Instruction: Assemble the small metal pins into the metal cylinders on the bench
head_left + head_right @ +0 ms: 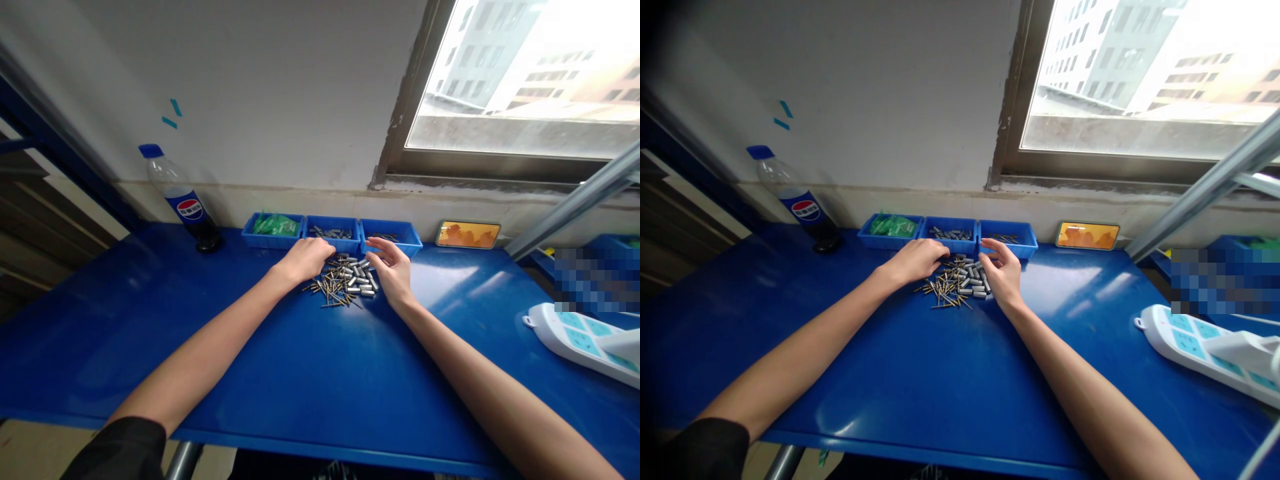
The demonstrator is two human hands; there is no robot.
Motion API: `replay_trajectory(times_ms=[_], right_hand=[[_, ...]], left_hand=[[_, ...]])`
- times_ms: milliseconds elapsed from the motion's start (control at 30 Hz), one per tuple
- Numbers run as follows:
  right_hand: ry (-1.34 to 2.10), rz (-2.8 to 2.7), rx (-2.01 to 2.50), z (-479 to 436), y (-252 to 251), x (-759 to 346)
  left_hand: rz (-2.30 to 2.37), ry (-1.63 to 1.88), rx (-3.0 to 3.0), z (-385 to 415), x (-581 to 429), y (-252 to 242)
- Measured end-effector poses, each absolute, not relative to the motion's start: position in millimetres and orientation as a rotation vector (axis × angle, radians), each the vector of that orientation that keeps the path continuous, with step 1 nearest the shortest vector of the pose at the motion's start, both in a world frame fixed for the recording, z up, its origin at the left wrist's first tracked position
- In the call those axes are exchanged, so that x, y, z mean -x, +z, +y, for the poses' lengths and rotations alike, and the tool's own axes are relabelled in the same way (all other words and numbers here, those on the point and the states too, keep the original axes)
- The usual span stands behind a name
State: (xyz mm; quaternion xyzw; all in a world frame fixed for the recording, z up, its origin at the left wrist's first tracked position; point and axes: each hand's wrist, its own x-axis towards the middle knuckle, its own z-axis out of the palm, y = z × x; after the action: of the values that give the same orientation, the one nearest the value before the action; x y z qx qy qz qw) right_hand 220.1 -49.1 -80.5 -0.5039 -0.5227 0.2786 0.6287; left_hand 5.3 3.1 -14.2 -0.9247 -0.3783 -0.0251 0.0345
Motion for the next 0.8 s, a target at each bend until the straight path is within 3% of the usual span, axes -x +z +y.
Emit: replay_trajectory(times_ms=[800], right_hand=[[0.668,-1.193,1.149,-51.9,-75.7,-218.8]], left_hand=[[-1.242,0.008,2.914,-0.1,-2.1,-11.8]])
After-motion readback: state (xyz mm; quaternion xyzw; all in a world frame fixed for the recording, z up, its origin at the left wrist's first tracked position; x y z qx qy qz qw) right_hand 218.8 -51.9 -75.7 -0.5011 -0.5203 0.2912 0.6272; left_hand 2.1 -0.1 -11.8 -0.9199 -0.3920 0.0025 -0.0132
